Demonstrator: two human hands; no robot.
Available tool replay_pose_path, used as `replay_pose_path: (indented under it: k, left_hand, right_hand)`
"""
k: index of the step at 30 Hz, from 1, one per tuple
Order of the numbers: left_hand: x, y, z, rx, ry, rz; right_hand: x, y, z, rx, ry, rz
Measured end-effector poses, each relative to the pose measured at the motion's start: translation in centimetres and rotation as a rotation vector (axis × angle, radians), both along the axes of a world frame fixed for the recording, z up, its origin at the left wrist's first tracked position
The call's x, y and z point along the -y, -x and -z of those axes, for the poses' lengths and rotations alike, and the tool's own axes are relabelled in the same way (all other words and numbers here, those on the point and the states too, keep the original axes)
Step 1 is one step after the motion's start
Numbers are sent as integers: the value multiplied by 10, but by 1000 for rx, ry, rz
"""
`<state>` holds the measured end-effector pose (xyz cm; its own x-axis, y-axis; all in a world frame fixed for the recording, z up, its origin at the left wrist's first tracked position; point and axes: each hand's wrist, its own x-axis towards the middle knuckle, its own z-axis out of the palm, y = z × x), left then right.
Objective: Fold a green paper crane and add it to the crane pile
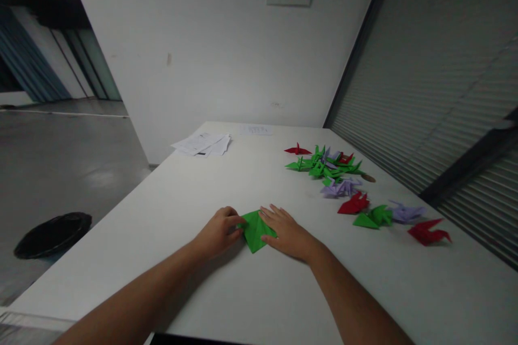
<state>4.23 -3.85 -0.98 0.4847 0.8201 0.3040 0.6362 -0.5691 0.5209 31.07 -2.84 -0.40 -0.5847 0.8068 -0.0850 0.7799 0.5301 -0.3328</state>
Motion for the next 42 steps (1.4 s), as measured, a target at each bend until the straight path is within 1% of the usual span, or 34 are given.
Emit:
replay_pose_path:
  k: [5,9,16,22,26,33,37,39,42]
  left_hand:
    - [7,-5,2,-68,-55,23]
    - [12,-9,0,-117,-111,48]
    - [21,-16,-9,-216,-185,203]
    - [22,-19,-8,-302,-259,274]
    - [21,-19,-9,-293,-251,315]
    - [21,-17,-12,-243,-206,370]
    - [23,-17,-12,-202,-170,355]
    - [24,-16,-14,-206,-160,348]
    - [25,-16,-18,-248,-154,375]
  right_hand:
    - [-1,0,2,-13,4,1]
    - [0,0,2,-23,6,3]
    - [-1,-1,2,-28,1,-8]
    - [1,1,-2,-18,2,-10]
    - [2,2,-3,-17,9,-3]
    - [0,-1,1,-37,1,-3]
    - [1,0,0,-49,9,1]
    - [2,1,0,-65,11,11]
    - [4,2,0,-111,17,60]
